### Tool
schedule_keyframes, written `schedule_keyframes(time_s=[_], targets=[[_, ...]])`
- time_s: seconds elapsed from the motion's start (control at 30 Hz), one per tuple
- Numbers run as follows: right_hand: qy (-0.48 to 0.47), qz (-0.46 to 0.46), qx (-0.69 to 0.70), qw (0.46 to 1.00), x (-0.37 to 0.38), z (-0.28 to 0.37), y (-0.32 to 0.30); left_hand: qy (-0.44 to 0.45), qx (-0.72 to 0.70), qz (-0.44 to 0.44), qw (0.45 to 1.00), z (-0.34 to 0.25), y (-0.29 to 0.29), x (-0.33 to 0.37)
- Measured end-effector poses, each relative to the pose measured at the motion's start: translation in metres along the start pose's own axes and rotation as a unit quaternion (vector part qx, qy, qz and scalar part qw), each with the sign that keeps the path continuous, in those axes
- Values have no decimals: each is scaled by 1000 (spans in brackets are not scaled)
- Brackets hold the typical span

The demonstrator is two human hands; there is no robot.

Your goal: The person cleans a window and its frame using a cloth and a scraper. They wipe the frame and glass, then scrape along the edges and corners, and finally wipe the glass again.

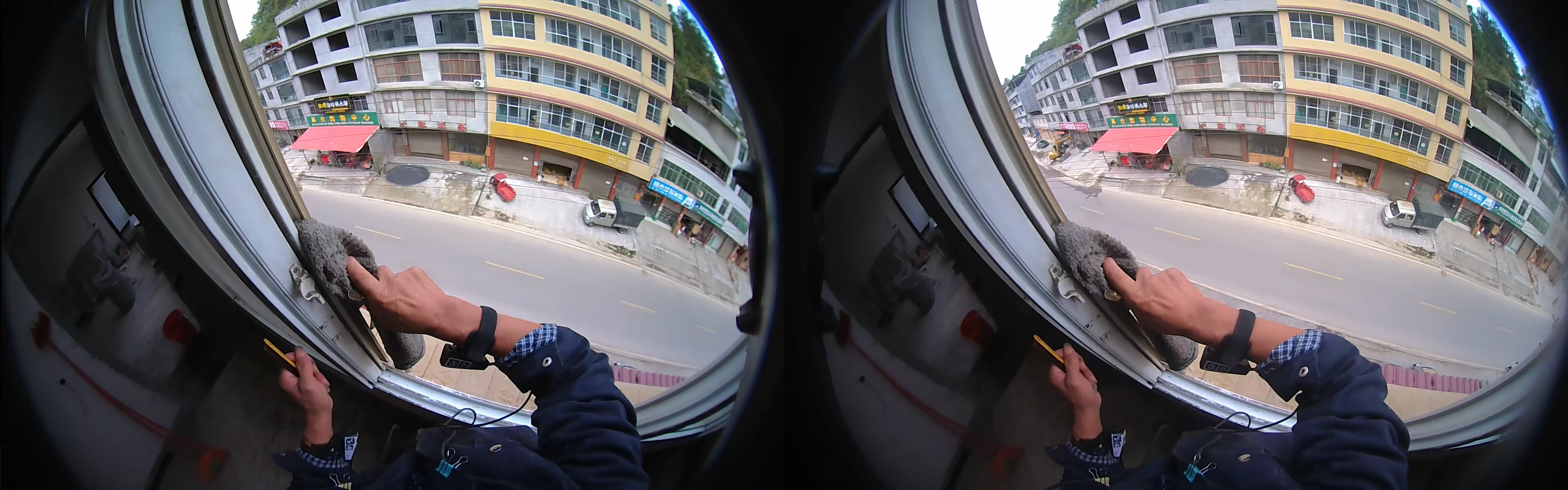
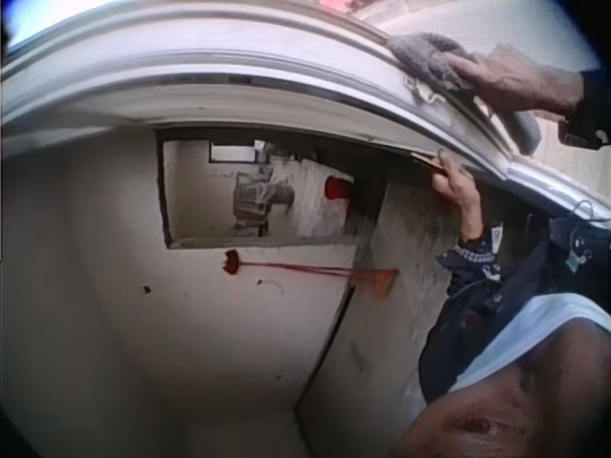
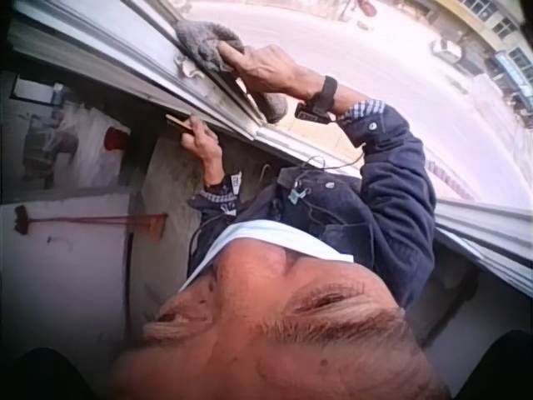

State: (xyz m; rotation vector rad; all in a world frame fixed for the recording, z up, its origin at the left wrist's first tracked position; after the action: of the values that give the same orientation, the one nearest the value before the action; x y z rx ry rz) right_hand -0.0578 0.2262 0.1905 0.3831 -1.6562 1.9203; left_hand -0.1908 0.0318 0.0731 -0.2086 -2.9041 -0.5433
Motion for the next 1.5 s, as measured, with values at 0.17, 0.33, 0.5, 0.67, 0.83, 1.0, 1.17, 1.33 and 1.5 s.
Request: schedule_keyframes(time_s=[0.17,0.33,0.5,0.67,0.83,1.0,1.17,1.33,1.5], targets=[[13,17,29,999,-51,-11,56,-1,32,36,999,0,-1,-25],[48,81,48,994,-89,-15,91,-25,49,46,997,5,-7,-45],[52,119,47,990,-113,-16,107,-59,68,58,994,30,-27,-64],[62,182,46,980,-118,-14,108,-67,104,127,984,76,-43,-82],[65,248,35,966,-102,-8,91,-95,161,190,964,99,-53,-99],[82,299,0,951,-75,-6,64,-112,158,213,958,107,-58,-96],[52,314,-85,944,-43,0,53,-157,131,192,960,122,-76,-82],[-5,339,-158,927,-11,16,43,-181,119,186,958,137,-89,-68],[9,367,-146,919,15,28,39,-205,139,199,948,144,-95,-60]])
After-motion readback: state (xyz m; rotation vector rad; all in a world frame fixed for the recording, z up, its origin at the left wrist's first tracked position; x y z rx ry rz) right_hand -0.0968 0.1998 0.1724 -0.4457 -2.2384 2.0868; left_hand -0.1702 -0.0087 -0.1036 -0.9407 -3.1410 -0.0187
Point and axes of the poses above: each hand's wrist, its own x-axis towards the middle knuckle, its own y-axis out of the palm, z = x × y, the point moved 1 cm from there along x, towards the middle knuckle, and after that the axes turned 12 degrees about -z, right-handed, at the moved point
